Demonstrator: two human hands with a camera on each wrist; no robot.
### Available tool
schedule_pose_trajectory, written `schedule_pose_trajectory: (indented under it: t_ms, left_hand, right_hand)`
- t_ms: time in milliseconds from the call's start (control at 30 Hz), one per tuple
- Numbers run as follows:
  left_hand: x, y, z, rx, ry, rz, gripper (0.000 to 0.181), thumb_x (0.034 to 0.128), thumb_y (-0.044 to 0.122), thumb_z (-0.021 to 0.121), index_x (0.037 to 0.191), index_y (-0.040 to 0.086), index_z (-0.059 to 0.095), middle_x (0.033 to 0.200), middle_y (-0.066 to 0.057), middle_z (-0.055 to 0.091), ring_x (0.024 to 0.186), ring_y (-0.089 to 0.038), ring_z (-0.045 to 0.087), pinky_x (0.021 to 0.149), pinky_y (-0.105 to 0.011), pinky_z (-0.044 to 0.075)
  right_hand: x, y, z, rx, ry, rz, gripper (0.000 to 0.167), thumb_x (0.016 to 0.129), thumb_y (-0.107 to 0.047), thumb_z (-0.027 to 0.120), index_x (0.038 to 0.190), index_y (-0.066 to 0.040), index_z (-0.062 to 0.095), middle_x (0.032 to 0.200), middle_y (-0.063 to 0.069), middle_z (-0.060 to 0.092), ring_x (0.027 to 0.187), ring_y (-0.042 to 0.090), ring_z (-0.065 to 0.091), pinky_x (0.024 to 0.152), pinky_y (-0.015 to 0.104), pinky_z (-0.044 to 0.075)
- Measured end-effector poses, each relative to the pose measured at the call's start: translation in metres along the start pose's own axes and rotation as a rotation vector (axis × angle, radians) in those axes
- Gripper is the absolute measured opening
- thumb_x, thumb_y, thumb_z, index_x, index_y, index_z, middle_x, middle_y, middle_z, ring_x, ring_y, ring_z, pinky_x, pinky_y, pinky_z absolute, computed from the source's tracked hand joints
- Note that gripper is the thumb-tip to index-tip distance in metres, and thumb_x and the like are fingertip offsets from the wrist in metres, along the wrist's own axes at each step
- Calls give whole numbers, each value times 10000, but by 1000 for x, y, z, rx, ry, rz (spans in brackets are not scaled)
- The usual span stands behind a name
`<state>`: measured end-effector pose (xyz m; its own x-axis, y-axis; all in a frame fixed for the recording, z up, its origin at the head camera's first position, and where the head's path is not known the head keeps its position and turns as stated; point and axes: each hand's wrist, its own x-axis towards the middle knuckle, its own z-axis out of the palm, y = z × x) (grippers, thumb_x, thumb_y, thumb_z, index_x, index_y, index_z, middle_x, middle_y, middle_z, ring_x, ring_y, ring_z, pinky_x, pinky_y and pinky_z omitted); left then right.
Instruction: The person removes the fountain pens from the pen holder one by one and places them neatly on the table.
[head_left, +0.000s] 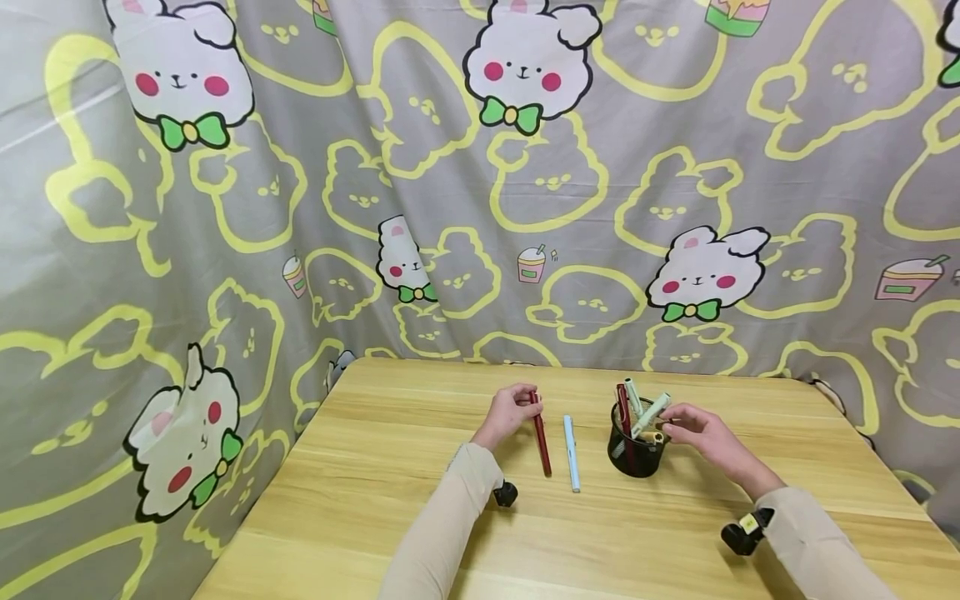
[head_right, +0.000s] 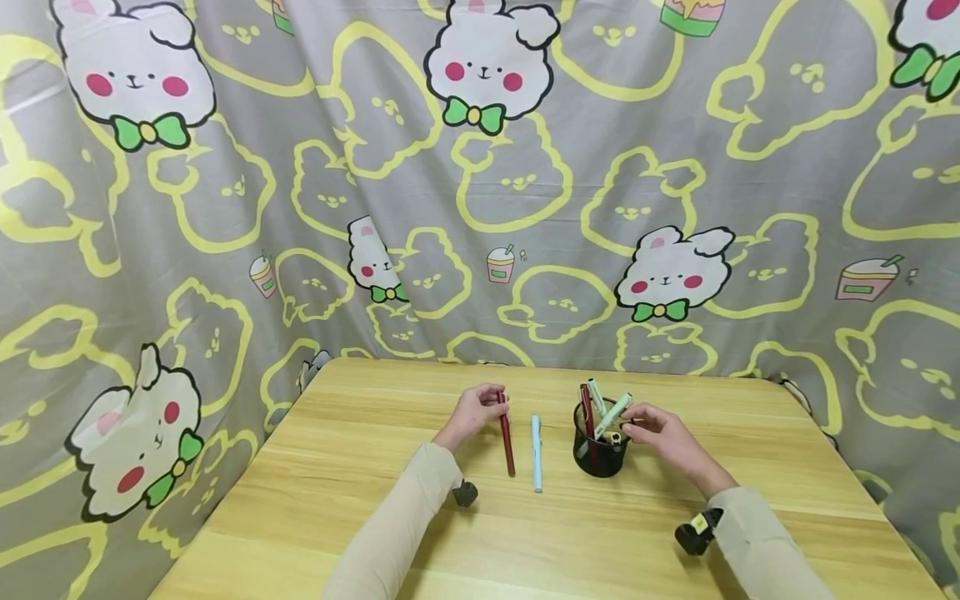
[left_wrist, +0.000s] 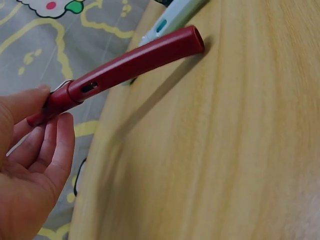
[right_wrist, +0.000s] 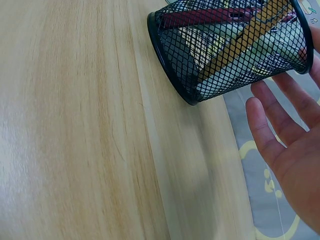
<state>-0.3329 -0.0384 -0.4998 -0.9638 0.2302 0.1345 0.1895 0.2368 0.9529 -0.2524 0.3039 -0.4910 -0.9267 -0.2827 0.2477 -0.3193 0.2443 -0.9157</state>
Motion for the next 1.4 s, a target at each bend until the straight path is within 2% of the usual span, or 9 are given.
schedule_pose_trajectory:
  t_ms: [100, 233, 300, 400, 467, 533, 833, 1133, 1400]
  left_hand:
    - [0, -5, 0, -28, -10, -28, 412, 821, -43, 692, 1204, -114, 557, 979, -149, 646, 872, -199, 620, 733, -264, 545]
    - [1, -11, 1, -139, -24, -81, 427, 830, -63, 672, 1228, -119, 529, 1005, -184, 632, 839, -193, 626, 714, -298, 559]
    - [-3, -7, 0, -178, -32, -99, 415, 834, -80, 656, 1225, -124, 525, 1014, -212, 624, 819, -207, 636, 726, -350, 562]
    - [-3, -11, 0, -216, -44, -118, 436, 827, -96, 655, 1238, -123, 514, 1030, -237, 612, 794, -202, 638, 733, -384, 561]
    - [-3, -12, 0, -213, -52, -123, 456, 815, -102, 663, 1245, -119, 513, 1050, -250, 602, 798, -203, 636, 732, -383, 561]
    - [0, -20, 1, -209, -59, -123, 490, 793, -103, 684, 1252, -113, 511, 1066, -246, 599, 823, -186, 623, 720, -344, 562]
    - [-3, -20, 6, -169, -117, -131, 480, 769, -96, 713, 1219, -92, 547, 1014, -159, 609, 884, -203, 592, 736, -296, 551]
    - [-6, -23, 13, -188, -149, -135, 491, 760, -111, 715, 1218, -112, 539, 995, -164, 629, 872, -199, 607, 745, -305, 551]
    - [-6, -21, 18, -78, -145, -119, 461, 766, -57, 741, 1193, -86, 570, 966, -131, 643, 866, -179, 606, 721, -272, 542]
  right_hand:
    - [0, 0, 0, 6, -2, -4, 266, 938, -32, 568, 1127, 145, 510, 1024, 60, 634, 880, 46, 607, 745, 239, 526]
    - [1, -1, 0, 16, -2, -8, 266, 935, -27, 570, 1124, 150, 507, 1018, 50, 635, 882, 45, 607, 747, 234, 524]
    - [0, -1, 0, 14, -2, -5, 268, 935, -27, 571, 1125, 150, 508, 1021, 68, 635, 881, 45, 607, 747, 236, 525]
    - [0, -1, 0, 8, -4, -4, 269, 936, -29, 570, 1128, 149, 510, 1024, 79, 635, 882, 45, 606, 747, 238, 525]
    - [0, -1, 0, 13, -3, -8, 269, 935, -27, 570, 1127, 151, 508, 1023, 81, 634, 883, 45, 607, 747, 238, 525]
    - [0, -2, 0, 21, -3, -16, 266, 934, -23, 569, 1121, 155, 506, 1019, 66, 635, 885, 43, 606, 747, 235, 525]
    - [0, -4, 0, 32, -8, -31, 256, 932, -17, 570, 1108, 157, 507, 1010, 47, 638, 884, 45, 608, 748, 233, 524]
    - [0, -2, 0, 27, -7, -19, 256, 934, -24, 571, 1109, 152, 510, 1017, 54, 635, 885, 46, 609, 748, 240, 526]
    - [0, -2, 0, 15, -4, -8, 259, 937, -39, 572, 1112, 144, 515, 1015, 12, 628, 883, 46, 608, 752, 270, 533]
